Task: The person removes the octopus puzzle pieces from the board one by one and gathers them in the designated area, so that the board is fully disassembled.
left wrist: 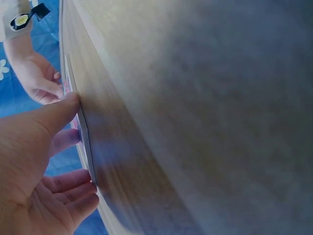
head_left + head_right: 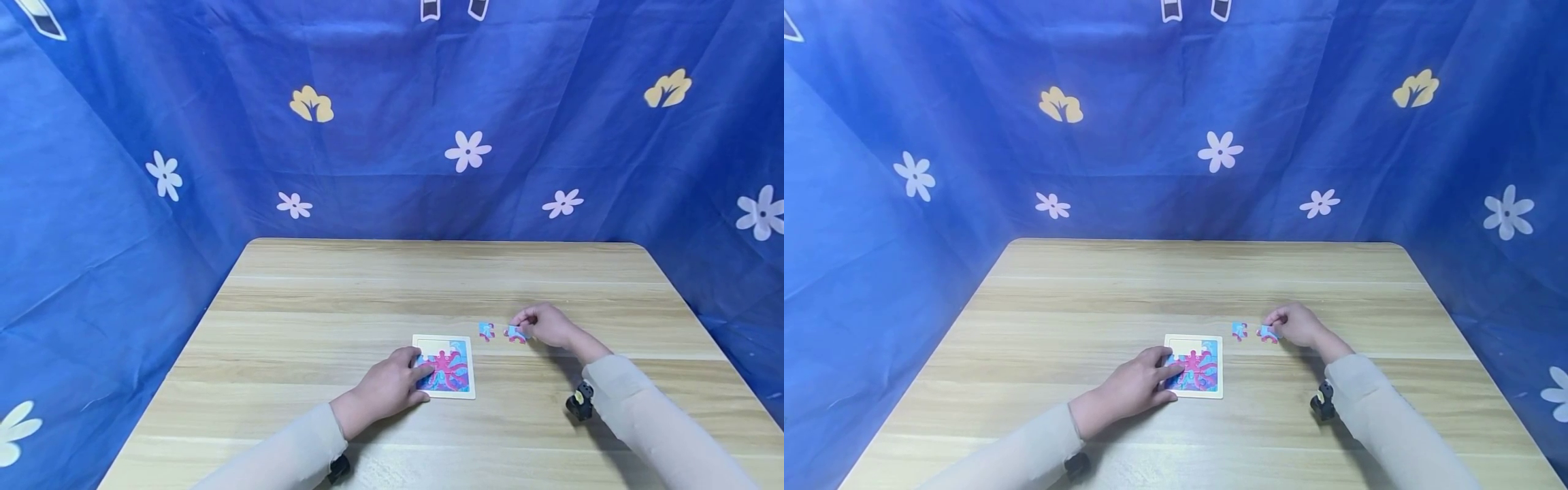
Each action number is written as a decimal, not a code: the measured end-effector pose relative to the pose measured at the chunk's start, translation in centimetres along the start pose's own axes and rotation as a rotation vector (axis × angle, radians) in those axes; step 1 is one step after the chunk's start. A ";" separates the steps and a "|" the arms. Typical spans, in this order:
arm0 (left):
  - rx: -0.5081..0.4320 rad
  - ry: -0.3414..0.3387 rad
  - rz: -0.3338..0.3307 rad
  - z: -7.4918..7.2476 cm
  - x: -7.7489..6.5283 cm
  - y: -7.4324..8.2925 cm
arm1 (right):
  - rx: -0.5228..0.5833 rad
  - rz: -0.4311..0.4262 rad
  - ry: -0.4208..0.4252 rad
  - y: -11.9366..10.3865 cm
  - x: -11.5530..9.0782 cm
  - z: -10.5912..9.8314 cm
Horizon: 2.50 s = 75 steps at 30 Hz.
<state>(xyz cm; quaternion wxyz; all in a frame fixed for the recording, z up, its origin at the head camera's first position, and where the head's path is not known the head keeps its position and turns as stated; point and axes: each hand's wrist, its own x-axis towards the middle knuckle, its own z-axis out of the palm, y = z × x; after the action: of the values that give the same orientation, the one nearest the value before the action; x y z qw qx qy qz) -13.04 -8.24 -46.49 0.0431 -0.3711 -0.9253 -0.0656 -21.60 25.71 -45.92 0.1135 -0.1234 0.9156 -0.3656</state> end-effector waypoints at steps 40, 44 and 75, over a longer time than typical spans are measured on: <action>-0.067 0.015 -0.051 -0.2 0.8 0.2 | 0.176 -0.058 0.026 -4.0 0.7 4.6; -0.068 0.011 -0.040 -0.2 1.2 0.6 | 0.150 -0.084 0.005 -4.7 0.6 5.3; -0.077 -0.031 -0.013 0.7 2.1 1.7 | -0.016 -0.136 -0.136 -7.3 0.7 7.8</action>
<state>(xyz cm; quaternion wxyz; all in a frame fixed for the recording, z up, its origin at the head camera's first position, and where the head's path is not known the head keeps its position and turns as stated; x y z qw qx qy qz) -13.40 -5.55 -46.74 0.0140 -0.3676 -0.9249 -0.0959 -18.92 15.37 -46.47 0.1492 -0.2107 0.8982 -0.3559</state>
